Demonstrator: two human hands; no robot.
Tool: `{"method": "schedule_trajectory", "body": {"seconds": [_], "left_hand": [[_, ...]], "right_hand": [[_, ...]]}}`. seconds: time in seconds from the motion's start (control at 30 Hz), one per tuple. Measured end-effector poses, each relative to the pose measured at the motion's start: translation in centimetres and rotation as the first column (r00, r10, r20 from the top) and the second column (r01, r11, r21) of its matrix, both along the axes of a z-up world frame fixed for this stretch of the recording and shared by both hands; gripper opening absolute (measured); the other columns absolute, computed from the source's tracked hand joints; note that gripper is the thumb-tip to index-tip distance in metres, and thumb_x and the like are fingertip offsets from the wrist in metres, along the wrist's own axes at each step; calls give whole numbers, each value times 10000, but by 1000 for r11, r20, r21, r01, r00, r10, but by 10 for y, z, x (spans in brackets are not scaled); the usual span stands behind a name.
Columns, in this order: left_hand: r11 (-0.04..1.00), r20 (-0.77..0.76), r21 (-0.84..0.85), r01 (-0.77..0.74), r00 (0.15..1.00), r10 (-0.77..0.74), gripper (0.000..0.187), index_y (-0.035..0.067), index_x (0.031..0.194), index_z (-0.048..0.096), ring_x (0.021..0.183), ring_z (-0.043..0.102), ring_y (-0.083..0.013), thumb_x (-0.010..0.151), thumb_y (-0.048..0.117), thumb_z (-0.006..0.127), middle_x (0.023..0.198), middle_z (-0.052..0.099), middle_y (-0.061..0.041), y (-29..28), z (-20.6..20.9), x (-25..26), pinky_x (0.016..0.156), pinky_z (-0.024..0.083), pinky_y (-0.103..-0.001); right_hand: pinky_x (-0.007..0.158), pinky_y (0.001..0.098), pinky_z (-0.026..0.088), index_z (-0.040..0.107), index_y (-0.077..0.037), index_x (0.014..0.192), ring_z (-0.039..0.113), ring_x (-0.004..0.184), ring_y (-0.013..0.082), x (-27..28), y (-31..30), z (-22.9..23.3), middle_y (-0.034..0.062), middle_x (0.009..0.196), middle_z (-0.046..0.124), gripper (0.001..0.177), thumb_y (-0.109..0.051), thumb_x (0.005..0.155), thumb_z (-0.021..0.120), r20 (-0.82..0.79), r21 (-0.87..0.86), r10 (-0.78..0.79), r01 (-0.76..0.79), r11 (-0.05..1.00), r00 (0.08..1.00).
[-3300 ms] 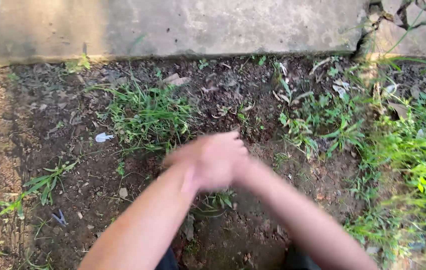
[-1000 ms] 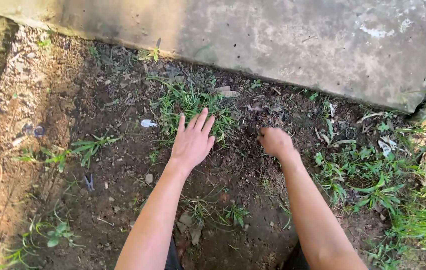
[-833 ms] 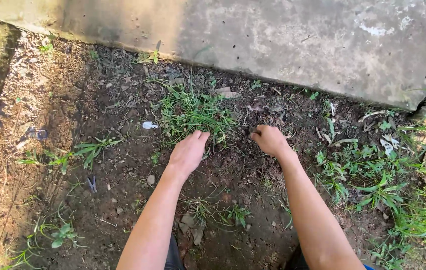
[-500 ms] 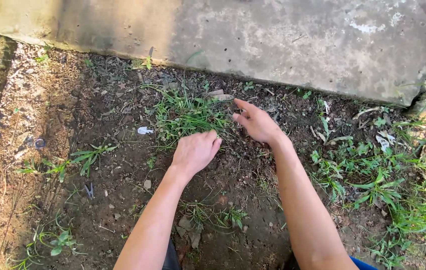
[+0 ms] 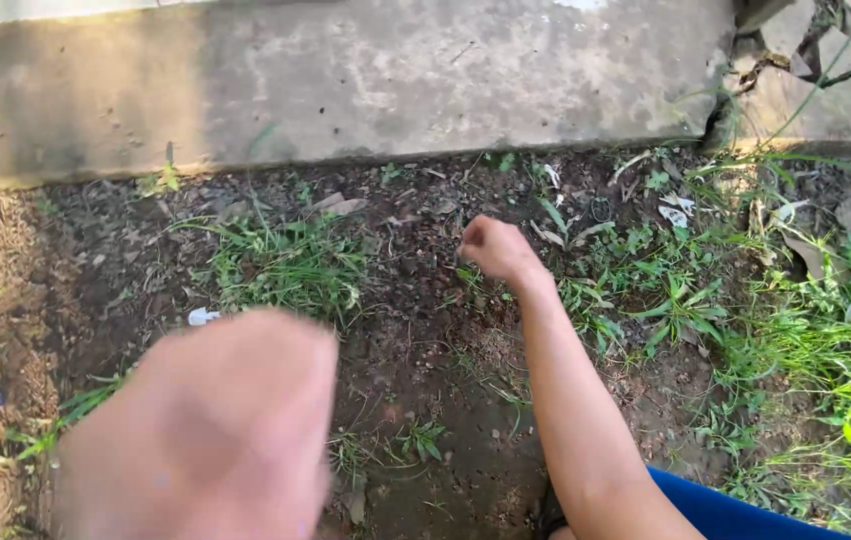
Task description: Pulling weeds and grass from the soil by hand in a garden area.
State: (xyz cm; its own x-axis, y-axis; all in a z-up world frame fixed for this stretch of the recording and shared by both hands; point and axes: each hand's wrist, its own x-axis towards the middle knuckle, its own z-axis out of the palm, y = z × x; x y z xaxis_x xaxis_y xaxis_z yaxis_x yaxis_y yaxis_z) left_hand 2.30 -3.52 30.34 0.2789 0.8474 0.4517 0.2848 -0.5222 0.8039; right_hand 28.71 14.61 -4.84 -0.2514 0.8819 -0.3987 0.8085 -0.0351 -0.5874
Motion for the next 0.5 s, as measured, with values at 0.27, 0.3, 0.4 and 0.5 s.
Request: {"method": "schedule_trajectory", "body": {"seconds": [0.27,0.3,0.4,0.5], "left_hand": [[991,-52,-134,20,998,-27,236,133,1118,673,772,627,-138,882,124,674,932,665,-15,-13,18,-5,659,519,-307],[987,-56,-160,13,998,-22,244,134,1128,674,773,627,-138,884,130,673,934,665,-16,-16,12,-9,661,520,-309],[975,-66,-221,-1,998,-14,268,135,1157,676,776,625,-138,889,149,672,939,666,-17,-20,-3,-18,666,525,-315],[965,-73,-264,-2,997,-17,294,137,1187,678,780,624,-138,894,169,670,945,666,-19,-24,-18,-21,671,529,-320]], "right_hand": [[971,469,498,661,-121,1181,607,1126,377,-14,-23,3,145,1163,614,623,-249,642,945,196,53,61,-73,996,979],[971,469,498,661,-121,1181,607,1126,377,-13,-25,-7,145,1163,614,623,-249,642,945,194,41,70,-80,996,978],[972,467,513,688,-118,1142,628,1113,371,-9,-26,-26,133,1126,643,500,-241,707,904,220,89,128,-151,985,967],[958,466,534,703,-97,1096,663,1084,362,-7,-26,-31,136,1105,686,360,-232,798,852,236,104,156,-184,977,959]]}}
